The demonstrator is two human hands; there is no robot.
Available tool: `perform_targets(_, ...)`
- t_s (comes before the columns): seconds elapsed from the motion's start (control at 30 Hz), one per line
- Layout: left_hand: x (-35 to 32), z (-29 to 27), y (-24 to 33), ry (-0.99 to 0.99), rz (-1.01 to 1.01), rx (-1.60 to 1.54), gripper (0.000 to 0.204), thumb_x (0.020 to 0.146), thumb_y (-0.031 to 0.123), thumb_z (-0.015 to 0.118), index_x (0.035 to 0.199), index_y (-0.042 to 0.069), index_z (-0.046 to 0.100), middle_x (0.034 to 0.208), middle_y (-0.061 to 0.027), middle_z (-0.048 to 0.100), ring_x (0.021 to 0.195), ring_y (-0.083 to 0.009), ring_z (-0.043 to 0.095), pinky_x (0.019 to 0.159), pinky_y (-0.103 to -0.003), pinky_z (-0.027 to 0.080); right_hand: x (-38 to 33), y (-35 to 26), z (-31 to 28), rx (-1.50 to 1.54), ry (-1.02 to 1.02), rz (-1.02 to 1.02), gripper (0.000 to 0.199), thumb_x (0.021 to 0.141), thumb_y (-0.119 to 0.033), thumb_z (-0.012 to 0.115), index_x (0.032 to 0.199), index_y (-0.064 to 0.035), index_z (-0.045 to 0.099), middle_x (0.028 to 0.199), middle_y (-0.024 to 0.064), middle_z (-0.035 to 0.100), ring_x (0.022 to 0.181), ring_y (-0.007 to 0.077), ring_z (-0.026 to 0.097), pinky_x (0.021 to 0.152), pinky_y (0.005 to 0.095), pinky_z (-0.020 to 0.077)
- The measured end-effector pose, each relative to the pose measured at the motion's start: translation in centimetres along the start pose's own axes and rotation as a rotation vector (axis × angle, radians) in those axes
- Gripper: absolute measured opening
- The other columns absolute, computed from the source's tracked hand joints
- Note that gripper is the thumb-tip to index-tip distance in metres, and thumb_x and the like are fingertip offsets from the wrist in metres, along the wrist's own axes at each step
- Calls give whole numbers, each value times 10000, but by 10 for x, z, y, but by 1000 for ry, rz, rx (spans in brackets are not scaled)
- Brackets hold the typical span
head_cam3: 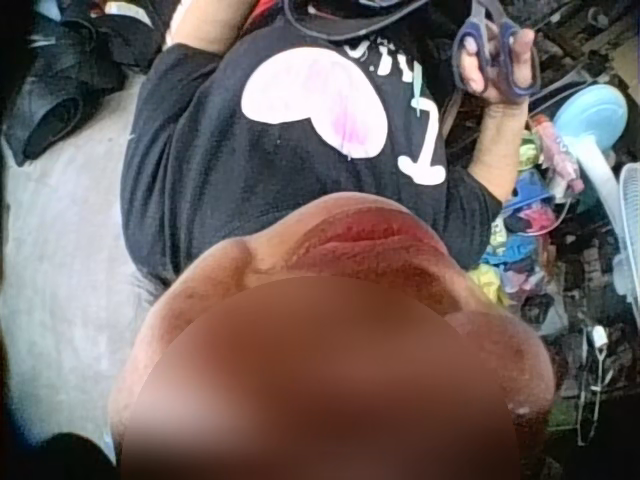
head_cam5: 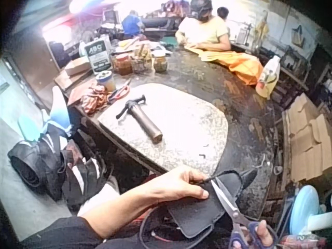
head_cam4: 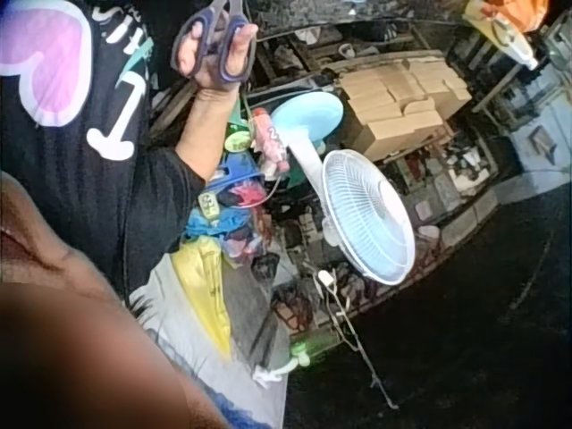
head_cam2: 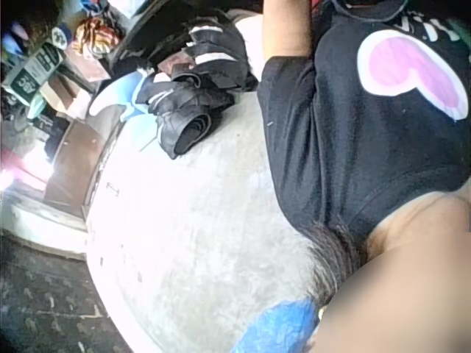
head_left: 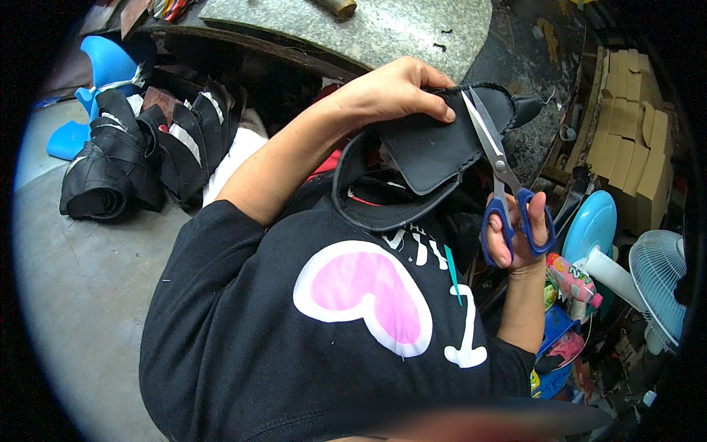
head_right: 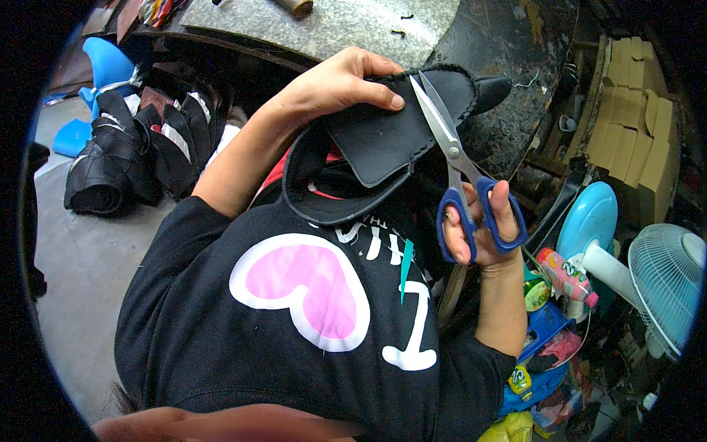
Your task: The person holds a black shoe in the left hand and uses scissors in the right hand to trim excess material along the shoe's edge. The person repeatedly repositions the shoe and snips small sections of the material.
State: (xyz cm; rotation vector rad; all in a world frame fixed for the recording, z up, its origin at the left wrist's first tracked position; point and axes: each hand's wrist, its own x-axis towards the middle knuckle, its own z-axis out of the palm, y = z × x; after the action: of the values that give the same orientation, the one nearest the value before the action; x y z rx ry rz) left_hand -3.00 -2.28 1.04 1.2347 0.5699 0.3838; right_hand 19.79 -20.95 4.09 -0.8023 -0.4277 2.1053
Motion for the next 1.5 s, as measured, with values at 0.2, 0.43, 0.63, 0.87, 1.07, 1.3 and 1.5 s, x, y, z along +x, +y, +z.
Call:
perform_targets(0.2,-1,-2,1,-2,-29,-37,301,778,91,672,1047,-44,676,857,-97,695,707,-119,650,691,-229,534,14,25,-2,-49,18,-84,754,845,-751,355,915,-12,483,552,101,543,425,147,506,425,205,396)
perform_targets(0.43,-2,-3,5,-17,-67,-68,322,778,112,680,1059,-43,656,862,-74,687,699,-112,644,686,-230,528,25,43,3,-77,66,-168,708,840,-745,382,872,-44,477,482,40,482,356,102,398,380,207,318)
perform_targets(0.63,-3,3,2,18,-36,-33,300,783,116,678,1038,-43,660,849,-70,683,697,-105,637,666,-229,528,22,43,8,-68,153,-142,655,849,-700,445,854,-46,489,460,10,451,349,92,384,377,205,303)
perform_targets(0.87,1,12,0,92,112,67,276,881,190,652,1054,-25,634,853,-65,671,724,-78,608,654,-227,506,22,16,9,-465,402,-425,695,797,-732,516,957,-56,517,648,43,561,523,100,511,496,203,397)
perform_targets(1.07,7,28,12,287,512,644,226,923,188,606,957,-35,618,729,-71,641,674,-101,609,627,-272,493,55,-8,5,-808,796,-662,455,765,-162,793,1085,-8,510,966,40,576,872,141,580,801,257,468)
perform_targets(1.3,13,13,14,424,324,305,220,965,204,529,977,0,610,764,-77,654,662,-105,624,602,-269,499,77,-10,4,-662,684,-734,306,752,-30,735,983,-24,535,855,-2,552,773,89,547,700,225,453)
perform_targets(1.5,2,21,9,449,731,1214,126,795,128,662,908,74,653,836,-93,613,705,-244,655,624,-329,531,84,-7,18,-656,723,-768,285,747,-27,740,933,-42,525,789,-33,498,687,66,481,637,212,422)
